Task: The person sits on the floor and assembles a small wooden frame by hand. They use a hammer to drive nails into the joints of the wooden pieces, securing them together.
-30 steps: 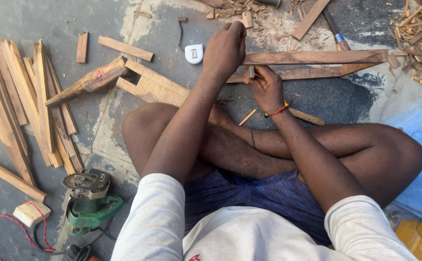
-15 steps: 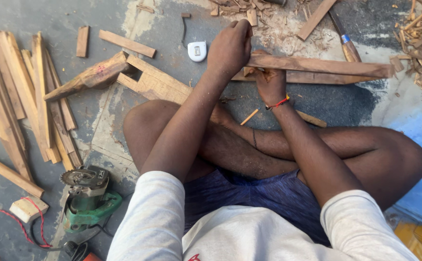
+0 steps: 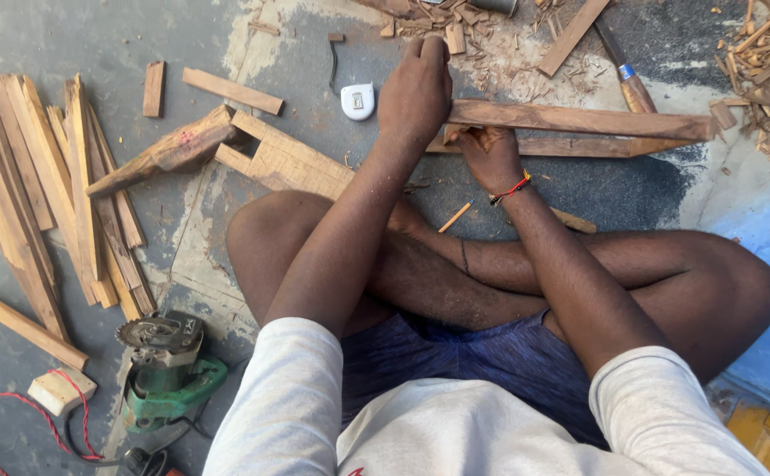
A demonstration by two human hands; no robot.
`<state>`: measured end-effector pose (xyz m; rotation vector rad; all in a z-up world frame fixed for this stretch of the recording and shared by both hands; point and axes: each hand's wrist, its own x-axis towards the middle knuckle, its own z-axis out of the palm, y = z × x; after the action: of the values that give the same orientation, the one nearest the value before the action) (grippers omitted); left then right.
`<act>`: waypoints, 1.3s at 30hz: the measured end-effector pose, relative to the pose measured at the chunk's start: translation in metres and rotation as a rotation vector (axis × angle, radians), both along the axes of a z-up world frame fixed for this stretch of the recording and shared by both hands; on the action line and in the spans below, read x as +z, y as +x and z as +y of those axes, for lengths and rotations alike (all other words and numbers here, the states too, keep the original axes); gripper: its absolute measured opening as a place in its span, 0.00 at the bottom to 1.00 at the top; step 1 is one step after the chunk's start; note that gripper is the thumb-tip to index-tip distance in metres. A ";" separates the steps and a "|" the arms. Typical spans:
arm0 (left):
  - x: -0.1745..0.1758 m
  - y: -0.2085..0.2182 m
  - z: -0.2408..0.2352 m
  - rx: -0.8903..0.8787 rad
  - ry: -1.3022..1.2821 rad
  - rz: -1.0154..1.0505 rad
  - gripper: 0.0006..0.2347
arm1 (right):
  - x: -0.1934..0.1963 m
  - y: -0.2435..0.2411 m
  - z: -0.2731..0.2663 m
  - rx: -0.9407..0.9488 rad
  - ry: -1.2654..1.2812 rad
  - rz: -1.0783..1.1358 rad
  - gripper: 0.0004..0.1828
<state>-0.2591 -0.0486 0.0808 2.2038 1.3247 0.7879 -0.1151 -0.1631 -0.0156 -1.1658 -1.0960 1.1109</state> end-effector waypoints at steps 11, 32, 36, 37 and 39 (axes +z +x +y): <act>0.009 0.003 -0.002 0.019 -0.083 0.119 0.05 | 0.001 -0.003 0.003 -0.006 -0.043 -0.183 0.23; 0.007 -0.002 -0.004 -0.023 -0.038 -0.009 0.05 | -0.007 -0.008 -0.004 -0.091 0.035 0.048 0.24; 0.006 -0.003 -0.002 -0.035 -0.018 -0.007 0.05 | -0.010 -0.008 0.001 -0.088 -0.004 0.033 0.23; 0.005 -0.003 -0.002 -0.037 -0.009 -0.006 0.04 | -0.010 -0.008 0.001 -0.084 0.016 0.021 0.23; 0.005 -0.001 -0.001 -0.037 -0.028 0.014 0.04 | -0.009 -0.007 0.002 -0.071 0.056 -0.005 0.24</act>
<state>-0.2603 -0.0497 0.0856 2.2092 1.2903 0.7368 -0.1218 -0.1607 -0.0249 -1.1555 -1.0745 1.0170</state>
